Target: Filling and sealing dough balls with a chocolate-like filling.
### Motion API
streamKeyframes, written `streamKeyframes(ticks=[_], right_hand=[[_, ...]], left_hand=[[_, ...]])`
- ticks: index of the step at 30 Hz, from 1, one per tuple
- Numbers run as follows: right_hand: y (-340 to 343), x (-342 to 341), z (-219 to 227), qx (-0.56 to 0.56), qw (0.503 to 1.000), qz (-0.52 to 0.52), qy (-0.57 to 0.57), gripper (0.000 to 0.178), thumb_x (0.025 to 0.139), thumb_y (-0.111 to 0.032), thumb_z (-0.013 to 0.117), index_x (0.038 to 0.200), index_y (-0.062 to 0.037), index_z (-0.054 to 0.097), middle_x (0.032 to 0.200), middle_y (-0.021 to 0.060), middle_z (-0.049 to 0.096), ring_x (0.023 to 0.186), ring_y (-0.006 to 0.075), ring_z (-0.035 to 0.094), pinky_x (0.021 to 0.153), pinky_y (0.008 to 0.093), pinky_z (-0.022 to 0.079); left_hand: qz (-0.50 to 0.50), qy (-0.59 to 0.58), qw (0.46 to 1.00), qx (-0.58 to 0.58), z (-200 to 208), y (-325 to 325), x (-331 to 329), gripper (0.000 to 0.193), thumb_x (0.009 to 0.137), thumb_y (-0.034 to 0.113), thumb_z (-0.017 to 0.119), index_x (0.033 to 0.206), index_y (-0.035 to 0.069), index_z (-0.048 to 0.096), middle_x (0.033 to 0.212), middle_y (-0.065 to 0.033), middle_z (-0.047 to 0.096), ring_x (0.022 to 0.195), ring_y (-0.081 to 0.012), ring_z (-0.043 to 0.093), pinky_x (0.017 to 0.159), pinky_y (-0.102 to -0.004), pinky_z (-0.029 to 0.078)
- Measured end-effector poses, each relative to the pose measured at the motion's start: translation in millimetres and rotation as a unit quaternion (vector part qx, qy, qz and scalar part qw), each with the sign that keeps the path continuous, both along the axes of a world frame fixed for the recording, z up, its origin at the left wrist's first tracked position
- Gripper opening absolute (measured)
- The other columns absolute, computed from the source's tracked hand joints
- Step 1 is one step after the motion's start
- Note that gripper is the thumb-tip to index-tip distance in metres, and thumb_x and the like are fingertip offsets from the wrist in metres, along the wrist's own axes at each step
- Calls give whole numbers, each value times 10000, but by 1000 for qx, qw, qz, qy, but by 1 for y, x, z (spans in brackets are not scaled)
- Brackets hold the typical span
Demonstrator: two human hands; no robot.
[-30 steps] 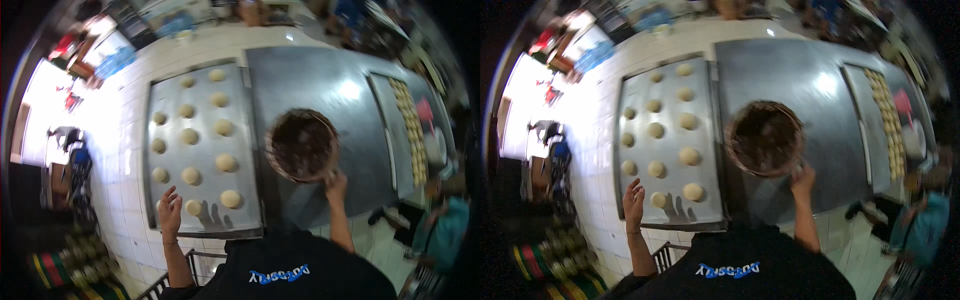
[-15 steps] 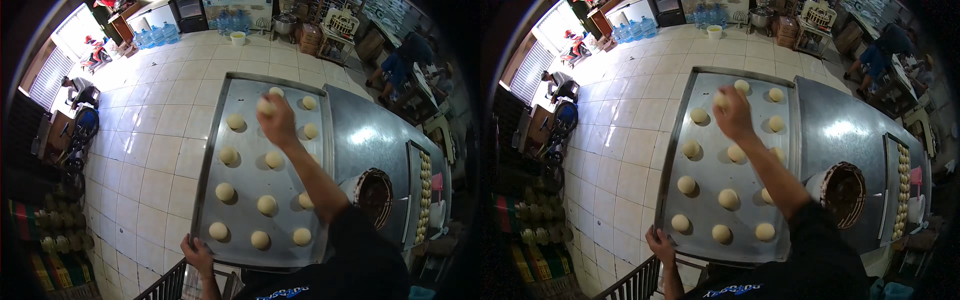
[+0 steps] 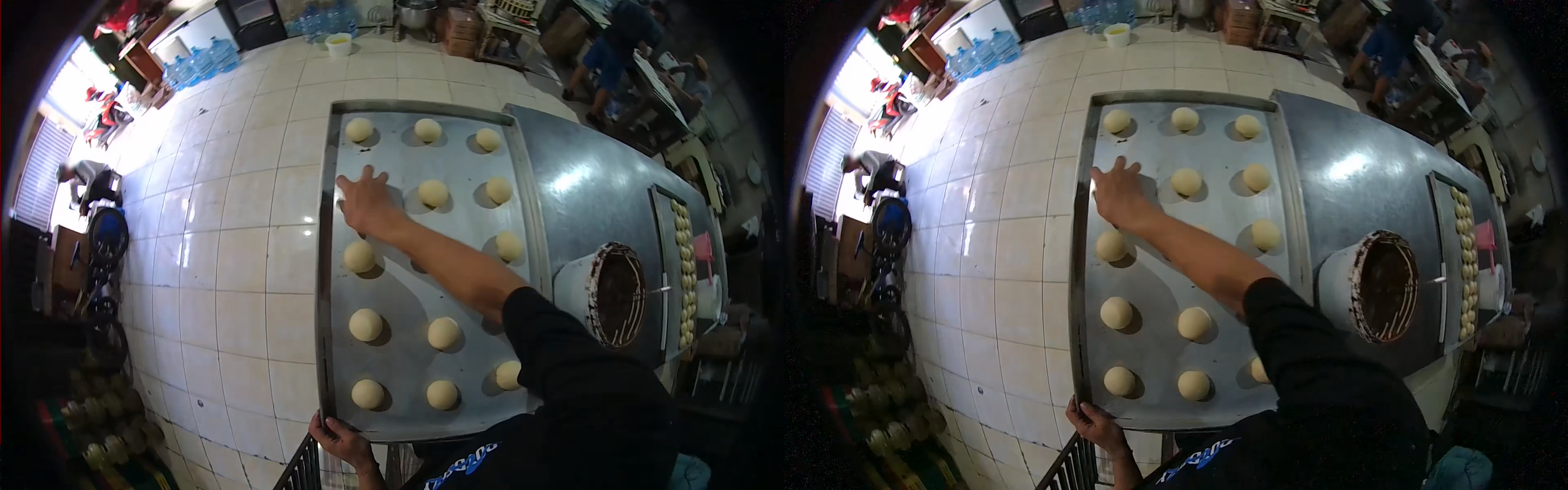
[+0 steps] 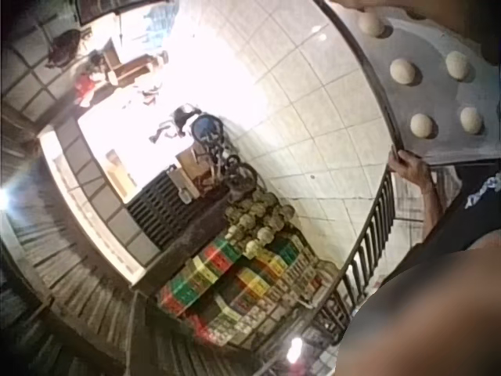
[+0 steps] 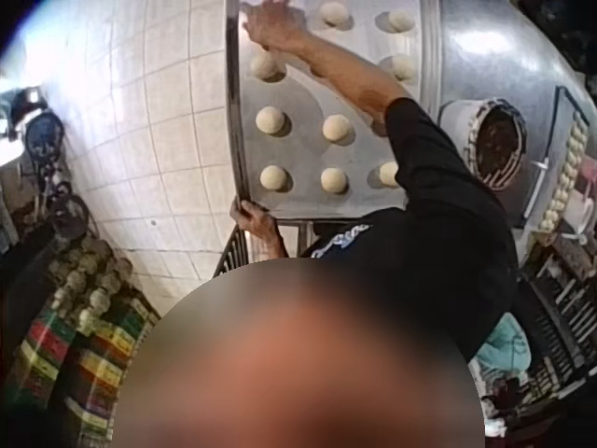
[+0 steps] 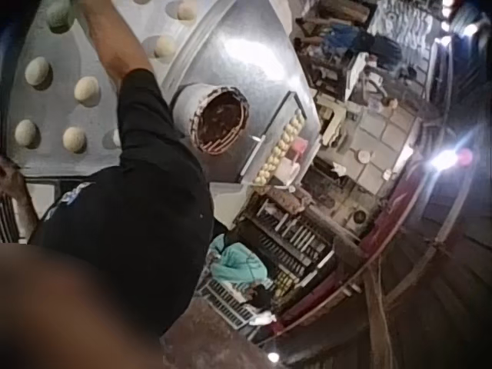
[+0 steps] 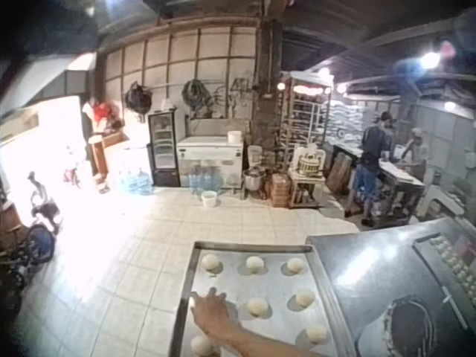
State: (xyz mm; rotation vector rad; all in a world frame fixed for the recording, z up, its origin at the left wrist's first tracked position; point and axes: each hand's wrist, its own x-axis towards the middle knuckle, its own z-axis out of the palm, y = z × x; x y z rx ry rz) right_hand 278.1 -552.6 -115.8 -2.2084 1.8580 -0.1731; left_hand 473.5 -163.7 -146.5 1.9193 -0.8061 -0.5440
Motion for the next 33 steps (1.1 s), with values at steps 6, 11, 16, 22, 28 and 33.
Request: streamKeyframes(ticks=[6,11,16,22,28,33], right_hand=[[18,-21,-21,-50,998,-11,-46,343,844,-249,587,1142,-81,562,1125,274,537,1076,404,489,863,557,411],[51,-89,38,-38,965,-253,-46,592,842,-468,630,1276,-88,497,1227,275,516,1193,407,441,906,562,373],[44,-101,-20,-8,980,-189,-56,560,849,-458,621,1252,-84,511,1193,263,531,1149,406,475,900,535,383],[43,-101,11,43,988,-145,15,658,856,-482,605,1359,-102,418,1163,313,521,1133,453,490,971,516,371],[-82,-148,-9,4,943,-307,-128,691,857,-519,587,1435,-211,366,1297,234,543,1272,422,421,1048,546,337],[-113,-164,-31,8,976,-215,-17,590,854,-458,619,1369,-211,470,1184,222,611,1264,390,434,1036,549,344]], left_hand=[[-14,-19,1000,10,-1,2,-4,250,960,77,423,1164,-54,485,1054,-164,542,983,-245,530,893,-345,431],[-32,-22,999,-16,8,-5,-3,263,949,57,422,1177,-63,477,1075,-183,555,989,-258,548,896,-344,434],[-34,-19,999,-7,1,-7,3,267,933,34,421,1174,-66,478,1075,-196,561,979,-263,555,896,-354,439],[-45,22,998,-26,0,4,11,276,918,28,415,1177,-51,466,1100,-165,536,999,-241,536,896,-342,434],[-24,13,1000,11,5,0,3,263,925,35,418,1169,-45,473,1093,-146,533,993,-222,524,901,-327,422],[-26,28,999,24,10,-5,4,274,923,58,477,1176,-47,500,1107,-162,551,1027,-240,535,937,-344,416]])
